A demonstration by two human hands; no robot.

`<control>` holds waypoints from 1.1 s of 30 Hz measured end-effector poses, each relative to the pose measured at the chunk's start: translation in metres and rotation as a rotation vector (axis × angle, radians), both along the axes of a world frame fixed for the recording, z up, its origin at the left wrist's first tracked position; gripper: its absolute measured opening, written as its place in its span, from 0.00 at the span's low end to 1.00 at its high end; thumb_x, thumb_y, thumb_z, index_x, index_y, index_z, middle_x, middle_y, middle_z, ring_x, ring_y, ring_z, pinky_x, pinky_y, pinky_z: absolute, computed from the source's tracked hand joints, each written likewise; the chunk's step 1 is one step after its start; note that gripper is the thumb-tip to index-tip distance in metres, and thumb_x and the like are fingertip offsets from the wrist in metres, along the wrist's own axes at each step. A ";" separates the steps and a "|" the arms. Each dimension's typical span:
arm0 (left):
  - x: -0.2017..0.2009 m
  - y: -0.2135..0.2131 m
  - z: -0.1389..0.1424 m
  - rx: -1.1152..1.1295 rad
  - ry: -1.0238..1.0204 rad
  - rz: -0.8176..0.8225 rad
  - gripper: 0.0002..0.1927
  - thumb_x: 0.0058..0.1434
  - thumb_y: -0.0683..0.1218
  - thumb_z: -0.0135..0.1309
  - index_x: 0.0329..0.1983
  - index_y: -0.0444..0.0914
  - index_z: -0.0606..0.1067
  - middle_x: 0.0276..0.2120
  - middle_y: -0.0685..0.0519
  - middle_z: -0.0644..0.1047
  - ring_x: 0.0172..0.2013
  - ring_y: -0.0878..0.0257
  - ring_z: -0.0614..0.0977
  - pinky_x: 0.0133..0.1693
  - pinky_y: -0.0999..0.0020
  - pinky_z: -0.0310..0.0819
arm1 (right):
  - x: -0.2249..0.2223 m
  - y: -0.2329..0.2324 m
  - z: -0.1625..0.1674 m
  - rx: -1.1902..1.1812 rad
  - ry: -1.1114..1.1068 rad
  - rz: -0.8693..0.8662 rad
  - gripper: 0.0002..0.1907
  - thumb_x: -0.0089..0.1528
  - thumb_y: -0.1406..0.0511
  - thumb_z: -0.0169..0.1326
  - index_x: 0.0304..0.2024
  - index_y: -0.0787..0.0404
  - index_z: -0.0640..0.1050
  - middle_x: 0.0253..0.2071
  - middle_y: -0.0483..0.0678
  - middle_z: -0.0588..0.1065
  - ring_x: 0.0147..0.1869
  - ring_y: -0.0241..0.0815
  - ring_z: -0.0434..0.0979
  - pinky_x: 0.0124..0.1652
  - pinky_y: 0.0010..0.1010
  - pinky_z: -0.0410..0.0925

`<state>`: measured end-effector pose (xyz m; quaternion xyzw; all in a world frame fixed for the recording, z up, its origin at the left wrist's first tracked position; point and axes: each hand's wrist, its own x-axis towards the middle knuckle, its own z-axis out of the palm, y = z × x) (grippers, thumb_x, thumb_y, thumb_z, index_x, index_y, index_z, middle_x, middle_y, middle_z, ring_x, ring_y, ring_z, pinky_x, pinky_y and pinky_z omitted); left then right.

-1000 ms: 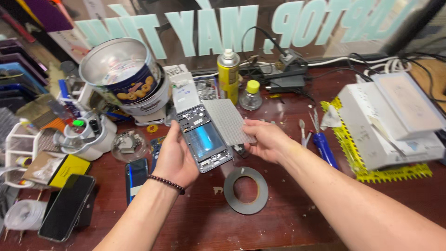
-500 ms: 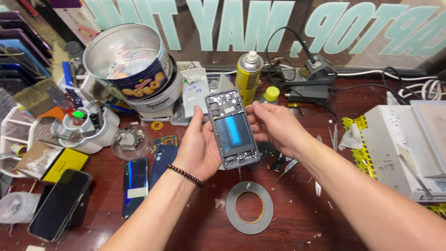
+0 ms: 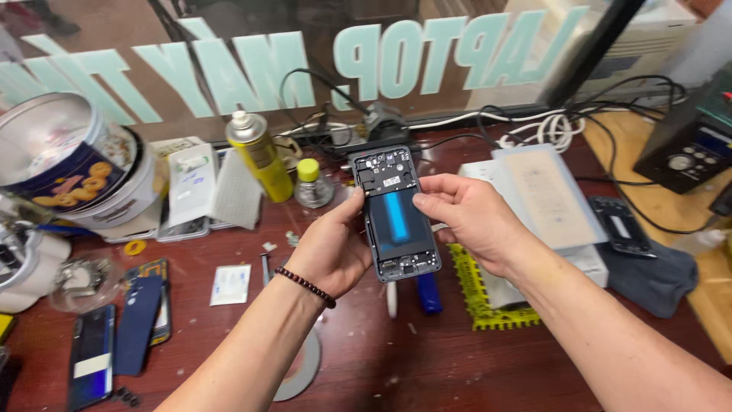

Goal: The person cleans small electronic components on a workbench using a cotton swab and a spray can. They wipe the components repeatedly, then place them on the table and handle a disassembled phone chassis.

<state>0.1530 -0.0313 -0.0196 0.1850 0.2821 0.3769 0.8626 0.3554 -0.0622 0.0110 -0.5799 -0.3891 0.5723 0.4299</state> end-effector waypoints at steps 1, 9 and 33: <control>0.013 -0.002 0.000 0.016 0.060 -0.031 0.19 0.73 0.52 0.39 0.55 0.35 0.72 0.49 0.49 0.78 0.49 0.57 0.80 0.54 0.54 0.76 | 0.015 -0.008 0.000 -0.004 -0.037 -0.002 0.14 0.63 0.65 0.56 0.50 0.60 0.80 0.42 0.42 0.80 0.41 0.32 0.80 0.37 0.29 0.75; 0.098 -0.010 0.000 0.172 0.180 -0.170 0.15 0.69 0.44 0.46 0.56 0.38 0.77 0.46 0.54 0.81 0.43 0.64 0.81 0.48 0.61 0.78 | 0.098 -0.032 0.001 -0.005 -0.001 -0.140 0.15 0.64 0.67 0.54 0.53 0.64 0.79 0.45 0.47 0.81 0.42 0.35 0.80 0.37 0.30 0.74; 0.191 0.018 -0.038 0.275 0.963 -0.019 0.17 0.55 0.36 0.60 0.49 0.33 0.79 0.35 0.46 0.84 0.28 0.60 0.86 0.28 0.65 0.85 | 0.162 0.003 -0.058 0.062 -0.851 -0.277 0.14 0.55 0.63 0.65 0.42 0.61 0.85 0.37 0.50 0.84 0.38 0.38 0.85 0.41 0.30 0.75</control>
